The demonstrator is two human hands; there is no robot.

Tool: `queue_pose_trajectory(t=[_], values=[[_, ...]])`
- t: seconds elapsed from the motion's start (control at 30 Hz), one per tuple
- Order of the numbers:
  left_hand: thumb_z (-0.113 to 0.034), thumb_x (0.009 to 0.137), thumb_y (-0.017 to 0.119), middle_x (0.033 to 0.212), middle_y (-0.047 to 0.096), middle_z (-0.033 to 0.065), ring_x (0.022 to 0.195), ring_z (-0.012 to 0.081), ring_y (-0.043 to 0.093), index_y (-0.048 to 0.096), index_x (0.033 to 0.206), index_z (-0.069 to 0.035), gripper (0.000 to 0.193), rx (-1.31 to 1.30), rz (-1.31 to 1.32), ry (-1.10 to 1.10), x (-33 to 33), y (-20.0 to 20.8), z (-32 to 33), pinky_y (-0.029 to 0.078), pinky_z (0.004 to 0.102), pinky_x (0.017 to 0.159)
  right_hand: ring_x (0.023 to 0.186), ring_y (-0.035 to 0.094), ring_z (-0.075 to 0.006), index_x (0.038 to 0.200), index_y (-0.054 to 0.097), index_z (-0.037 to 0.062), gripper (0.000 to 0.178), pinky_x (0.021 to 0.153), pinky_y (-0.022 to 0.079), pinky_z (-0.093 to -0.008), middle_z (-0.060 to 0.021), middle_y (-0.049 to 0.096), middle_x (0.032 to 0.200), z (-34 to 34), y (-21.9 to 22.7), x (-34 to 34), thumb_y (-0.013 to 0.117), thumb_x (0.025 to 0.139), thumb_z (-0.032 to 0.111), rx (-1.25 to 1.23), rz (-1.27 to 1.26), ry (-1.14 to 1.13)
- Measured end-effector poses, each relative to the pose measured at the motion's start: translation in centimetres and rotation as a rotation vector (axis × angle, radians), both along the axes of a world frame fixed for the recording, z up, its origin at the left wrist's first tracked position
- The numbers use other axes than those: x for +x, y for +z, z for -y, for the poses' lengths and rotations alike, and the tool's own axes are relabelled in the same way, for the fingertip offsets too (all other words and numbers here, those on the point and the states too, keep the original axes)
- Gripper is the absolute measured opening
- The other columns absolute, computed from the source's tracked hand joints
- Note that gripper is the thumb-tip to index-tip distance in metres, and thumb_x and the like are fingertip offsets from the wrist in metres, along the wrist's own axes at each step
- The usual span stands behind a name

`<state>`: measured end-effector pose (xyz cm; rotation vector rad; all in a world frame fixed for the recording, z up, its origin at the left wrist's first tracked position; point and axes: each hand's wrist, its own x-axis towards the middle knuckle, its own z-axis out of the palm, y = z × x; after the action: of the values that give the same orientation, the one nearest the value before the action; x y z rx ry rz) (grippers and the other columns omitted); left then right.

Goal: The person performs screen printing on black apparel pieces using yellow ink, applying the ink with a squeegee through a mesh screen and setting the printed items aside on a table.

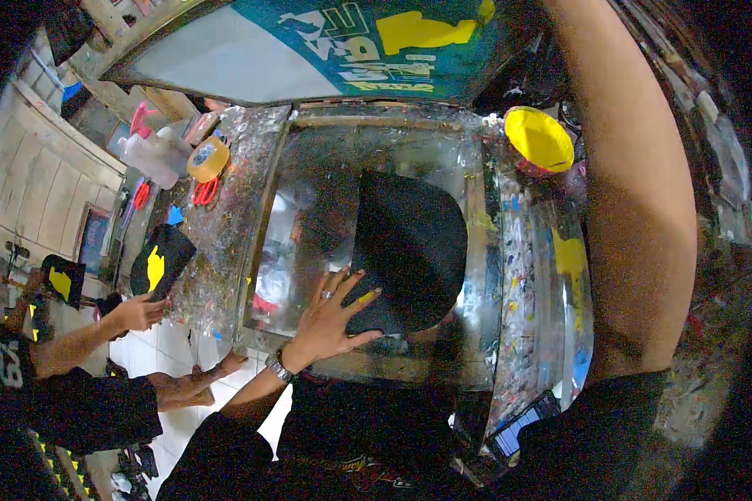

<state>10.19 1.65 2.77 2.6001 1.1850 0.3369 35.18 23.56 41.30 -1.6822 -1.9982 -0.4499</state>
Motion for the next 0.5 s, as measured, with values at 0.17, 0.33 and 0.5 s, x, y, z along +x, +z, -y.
queue_pose_trajectory(t=[0.17, 0.33, 0.5], values=[[-0.063, 0.086, 0.059, 0.152, 0.038, 0.015, 0.144, 0.0367, 0.03, 0.053, 0.141, -0.022, 0.069, 0.035, 0.005, 0.005, 0.1, -0.6, 0.4, 0.021, 0.0532, 0.118, 0.062, 0.062, -0.0221, 0.057, 0.06, 0.005, 0.076, 0.067, 0.051, -0.0392, -0.0134, 0.064, 0.065, 3.1, -0.4, -0.5, 0.046, 0.087, 0.073, -0.158, -0.025, 0.008], [-0.065, 0.084, 0.06, 0.154, 0.034, 0.0171, 0.143, 0.0379, 0.03, 0.05, 0.143, -0.023, 0.074, 0.033, 0.028, -0.002, -0.5, -1.1, 0.5, 0.022, 0.0543, 0.117, 0.084, 0.065, -0.0346, 0.094, 0.067, 0.0057, 0.068, 0.079, 0.051, -0.0452, -0.0204, 0.069, 0.085, 6.5, -3.6, -1.2, 0.046, 0.088, 0.07, 0.006, 0.071, -0.03], [-0.057, 0.078, 0.073, 0.156, 0.027, 0.0213, 0.143, 0.0374, 0.03, 0.035, 0.152, -0.018, 0.091, 0.049, 0.173, 0.082, -0.4, 2.5, 1.1, 0.033, 0.0527, 0.112, 0.075, 0.071, -0.0375, 0.084, 0.07, 0.005, 0.064, 0.066, 0.056, -0.0483, -0.0209, 0.07, 0.077, 12.2, -8.6, -2.1, 0.051, 0.087, 0.067, 0.15, 0.08, 0.011]])
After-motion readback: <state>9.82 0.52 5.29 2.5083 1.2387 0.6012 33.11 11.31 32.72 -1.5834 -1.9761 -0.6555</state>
